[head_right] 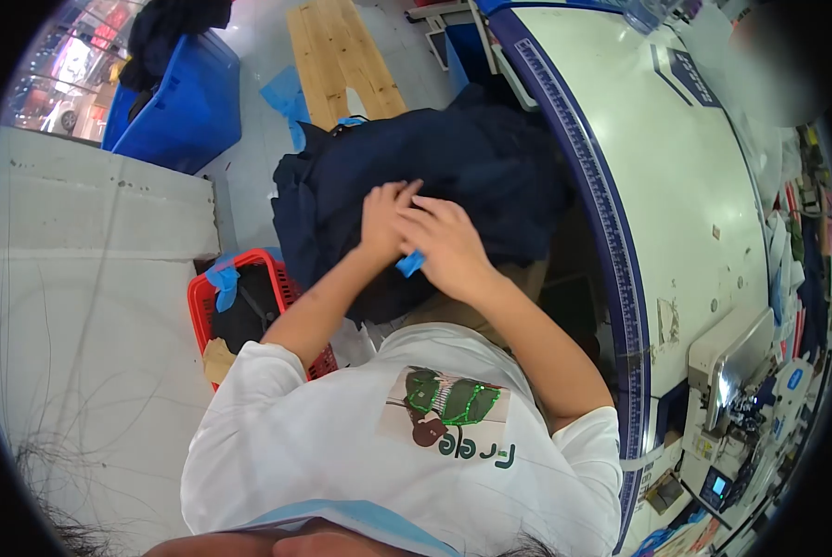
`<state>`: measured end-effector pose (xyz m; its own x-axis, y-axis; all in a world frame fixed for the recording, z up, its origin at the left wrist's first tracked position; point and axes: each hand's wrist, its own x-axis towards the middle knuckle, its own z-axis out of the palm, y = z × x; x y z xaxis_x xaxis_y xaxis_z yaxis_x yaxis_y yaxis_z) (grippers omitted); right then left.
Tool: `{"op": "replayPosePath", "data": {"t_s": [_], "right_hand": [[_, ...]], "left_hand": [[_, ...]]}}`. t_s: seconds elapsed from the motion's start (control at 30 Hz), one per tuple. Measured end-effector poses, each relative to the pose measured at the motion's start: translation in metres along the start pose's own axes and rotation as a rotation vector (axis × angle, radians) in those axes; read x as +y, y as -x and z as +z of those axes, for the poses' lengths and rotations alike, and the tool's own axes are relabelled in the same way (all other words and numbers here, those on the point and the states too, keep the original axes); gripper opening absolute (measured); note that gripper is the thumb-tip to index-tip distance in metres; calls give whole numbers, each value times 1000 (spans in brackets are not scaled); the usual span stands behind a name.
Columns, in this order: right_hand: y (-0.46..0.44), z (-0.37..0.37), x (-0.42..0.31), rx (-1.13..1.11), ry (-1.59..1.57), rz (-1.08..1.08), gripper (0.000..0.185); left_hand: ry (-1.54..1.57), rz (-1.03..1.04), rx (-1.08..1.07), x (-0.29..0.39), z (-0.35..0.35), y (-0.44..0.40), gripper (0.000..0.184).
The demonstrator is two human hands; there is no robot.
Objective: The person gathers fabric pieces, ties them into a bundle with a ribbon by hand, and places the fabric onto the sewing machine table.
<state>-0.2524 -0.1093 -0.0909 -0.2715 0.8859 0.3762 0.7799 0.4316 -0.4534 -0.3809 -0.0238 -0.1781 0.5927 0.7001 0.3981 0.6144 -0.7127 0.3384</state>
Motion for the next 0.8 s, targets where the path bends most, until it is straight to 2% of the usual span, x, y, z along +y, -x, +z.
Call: {"op": "replayPosePath", "data": {"t_s": [0.1,0.2,0.23,0.27,0.3,0.4,0.47,0.5,0.6,0.63,0.7,0.73,0.8], "right_hand": [[1,24,2,-216,300,-28,57],[19,54,38,-359,559,2,66],[24,63,43,-350,731,-36,63],[28,72,46,-328,743,-40,62],[31,80,48,-307,754,-39,61],[29,90,57,-224,788,-49,60],[21,96,65,-180,777,-61,59],[16,96,66,-167,755,-65,58],[-8,86,68,-151,719,-99,49],[-15,81,69,-182,719,-106,48],[-33,65,68,-222,738,-153,42],[-45,56,65,-329,674,-93,38],[-69,44,59,-530,539,29,31]], "left_hand": [[-17,5,31,0,12,15,53],[167,-41,-125,3,-18,17,63],[211,-57,-141,3,-22,21,65],[255,-71,-159,5,-25,27,66],[303,-149,-47,11,-29,34,51],[420,-50,57,27,-40,65,42],[783,-236,-237,39,-26,94,32],[924,-353,-402,44,-18,104,34],[1107,-630,-480,36,25,131,43],[1144,-634,-481,28,30,130,53],[1309,-904,-545,18,28,119,54],[1386,-1039,-569,13,23,110,55],[1557,-1051,-494,1,19,104,56]]}}
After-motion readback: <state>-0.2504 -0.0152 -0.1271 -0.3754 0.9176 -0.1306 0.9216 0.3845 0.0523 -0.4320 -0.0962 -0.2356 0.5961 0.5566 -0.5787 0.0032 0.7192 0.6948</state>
